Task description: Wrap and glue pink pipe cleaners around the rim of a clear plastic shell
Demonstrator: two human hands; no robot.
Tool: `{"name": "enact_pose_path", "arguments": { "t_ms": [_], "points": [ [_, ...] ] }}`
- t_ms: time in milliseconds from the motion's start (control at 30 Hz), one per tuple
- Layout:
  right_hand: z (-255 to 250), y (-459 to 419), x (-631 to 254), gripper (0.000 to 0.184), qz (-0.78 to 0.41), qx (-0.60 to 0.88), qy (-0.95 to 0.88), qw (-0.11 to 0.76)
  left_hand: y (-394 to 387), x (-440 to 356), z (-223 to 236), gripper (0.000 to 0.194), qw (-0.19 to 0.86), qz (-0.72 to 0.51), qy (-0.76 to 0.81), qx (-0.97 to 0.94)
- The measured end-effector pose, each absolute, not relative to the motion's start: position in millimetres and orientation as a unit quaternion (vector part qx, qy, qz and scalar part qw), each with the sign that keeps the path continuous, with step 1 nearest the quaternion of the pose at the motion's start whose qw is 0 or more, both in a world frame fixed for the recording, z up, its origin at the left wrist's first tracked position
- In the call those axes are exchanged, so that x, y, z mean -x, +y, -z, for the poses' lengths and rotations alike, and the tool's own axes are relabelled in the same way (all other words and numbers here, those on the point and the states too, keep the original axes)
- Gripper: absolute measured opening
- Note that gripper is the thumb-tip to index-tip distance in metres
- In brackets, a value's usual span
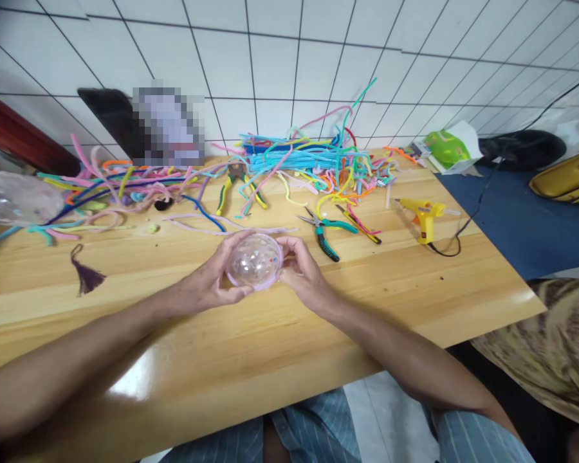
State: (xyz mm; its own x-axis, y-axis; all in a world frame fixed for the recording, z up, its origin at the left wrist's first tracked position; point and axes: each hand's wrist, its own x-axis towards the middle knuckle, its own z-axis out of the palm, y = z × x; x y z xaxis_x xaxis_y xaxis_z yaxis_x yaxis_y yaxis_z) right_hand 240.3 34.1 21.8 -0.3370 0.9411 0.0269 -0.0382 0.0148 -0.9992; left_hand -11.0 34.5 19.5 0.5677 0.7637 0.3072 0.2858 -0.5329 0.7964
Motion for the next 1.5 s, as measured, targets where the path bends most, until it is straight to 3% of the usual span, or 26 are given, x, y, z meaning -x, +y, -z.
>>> {"name": "enact_pose_path", "arguments": {
  "t_ms": [333,600,700,1000,1333,1500],
  "points": [
    [-18.0,29.0,-242.2,0.045,-0.479,0.393,-0.653,0.436,33.8,11.1,-15.9,0.101,0.35,-0.327,0.332,-0.813],
    [-27.6,17.5,-245.2,0.061,-0.363,0.383,-0.757,0.386,32.7,5.3,-12.2,0.1,0.326,-0.339,0.342,-0.814],
    [-27.4,17.6,-247.3,0.071,-0.371,0.373,-0.77,0.36,33.0,4.3,-12.4,0.1,0.333,-0.348,0.344,-0.806],
    [-9.4,25.1,-248.4,0.057,-0.506,0.356,-0.666,0.417,34.3,5.2,-9.7,0.101,0.337,-0.359,0.34,-0.801],
    [-11.0,24.7,-247.3,0.064,-0.511,0.386,-0.648,0.412,33.0,7.2,-4.5,0.107,0.355,-0.356,0.329,-0.799],
    [-9.0,27.5,-250.1,0.065,-0.511,0.387,-0.648,0.411,38.8,20.1,3.4,0.09,0.402,-0.353,0.284,-0.796]
  ]
}}
